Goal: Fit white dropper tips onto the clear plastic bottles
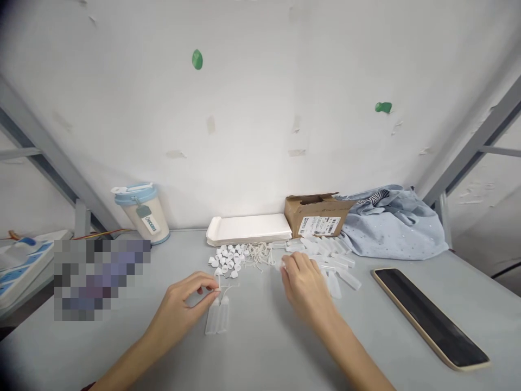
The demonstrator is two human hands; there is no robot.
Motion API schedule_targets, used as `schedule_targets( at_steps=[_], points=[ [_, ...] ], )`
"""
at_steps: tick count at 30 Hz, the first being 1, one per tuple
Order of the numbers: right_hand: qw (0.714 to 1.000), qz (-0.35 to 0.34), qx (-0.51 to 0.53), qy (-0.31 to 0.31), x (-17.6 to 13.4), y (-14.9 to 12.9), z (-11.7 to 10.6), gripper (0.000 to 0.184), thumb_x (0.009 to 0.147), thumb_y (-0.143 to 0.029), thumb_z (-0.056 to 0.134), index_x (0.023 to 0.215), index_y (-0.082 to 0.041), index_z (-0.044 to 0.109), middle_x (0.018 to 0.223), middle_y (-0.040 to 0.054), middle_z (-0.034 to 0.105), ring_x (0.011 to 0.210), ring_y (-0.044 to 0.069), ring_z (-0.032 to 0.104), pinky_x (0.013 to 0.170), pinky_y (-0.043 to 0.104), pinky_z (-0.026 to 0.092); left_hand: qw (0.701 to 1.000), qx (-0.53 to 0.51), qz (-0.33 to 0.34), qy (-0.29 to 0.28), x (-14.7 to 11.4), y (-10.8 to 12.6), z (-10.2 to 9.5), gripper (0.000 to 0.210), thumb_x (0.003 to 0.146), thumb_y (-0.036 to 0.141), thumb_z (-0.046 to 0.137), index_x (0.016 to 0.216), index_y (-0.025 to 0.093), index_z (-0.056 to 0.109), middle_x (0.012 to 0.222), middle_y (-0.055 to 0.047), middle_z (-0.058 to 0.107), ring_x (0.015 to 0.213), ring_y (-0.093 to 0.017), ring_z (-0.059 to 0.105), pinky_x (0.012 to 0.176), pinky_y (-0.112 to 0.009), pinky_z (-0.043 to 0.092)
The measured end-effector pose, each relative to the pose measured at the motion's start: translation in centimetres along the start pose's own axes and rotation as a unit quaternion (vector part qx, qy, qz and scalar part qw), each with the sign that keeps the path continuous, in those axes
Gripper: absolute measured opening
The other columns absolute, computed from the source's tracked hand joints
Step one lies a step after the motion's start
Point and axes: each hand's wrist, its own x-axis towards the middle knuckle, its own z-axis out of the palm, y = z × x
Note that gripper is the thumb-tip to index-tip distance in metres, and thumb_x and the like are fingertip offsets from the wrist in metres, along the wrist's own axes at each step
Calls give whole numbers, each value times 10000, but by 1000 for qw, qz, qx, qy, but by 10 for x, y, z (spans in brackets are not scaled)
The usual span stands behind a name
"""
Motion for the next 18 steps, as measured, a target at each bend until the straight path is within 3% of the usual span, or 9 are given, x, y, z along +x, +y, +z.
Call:
schedule_targets(
  at_steps=[4, 6, 12, 18],
  points=[
    [978, -61, 150, -135, -5, -28, -12, 92, 867, -191, 464, 828, -198, 547, 771, 38, 577, 698, 178, 534, 673, 313, 397, 1000, -8, 16, 6, -2, 5, 3, 119, 812, 181, 485, 738, 214, 572, 750, -5, 635, 676, -147, 551, 621, -253, 445],
    [966, -63, 180, -172, -6, -37, -12, 69, 842, -167, 494, 798, -195, 539, 742, 20, 573, 669, 163, 525, 663, 301, 397, 999, -14, 29, 3, -4, 6, 5, 122, 816, 165, 477, 748, 210, 568, 751, -4, 626, 668, -140, 543, 616, -247, 440],
    [961, -6, 214, -176, -10, -44, 5, 86, 865, -244, 515, 853, -186, 577, 754, 30, 582, 686, 171, 518, 654, 288, 405, 998, -11, 65, -2, -7, 10, 10, 147, 828, 132, 449, 783, 208, 567, 758, -12, 612, 682, -142, 543, 627, -246, 441],
    [960, -29, 217, -175, -17, -52, 20, 89, 849, -259, 544, 865, -175, 568, 782, 33, 562, 664, 161, 516, 606, 265, 408, 994, 0, 102, 27, -9, 15, 15, 141, 827, 102, 455, 802, 195, 558, 767, -20, 608, 718, -144, 551, 644, -248, 443]
  ],
)
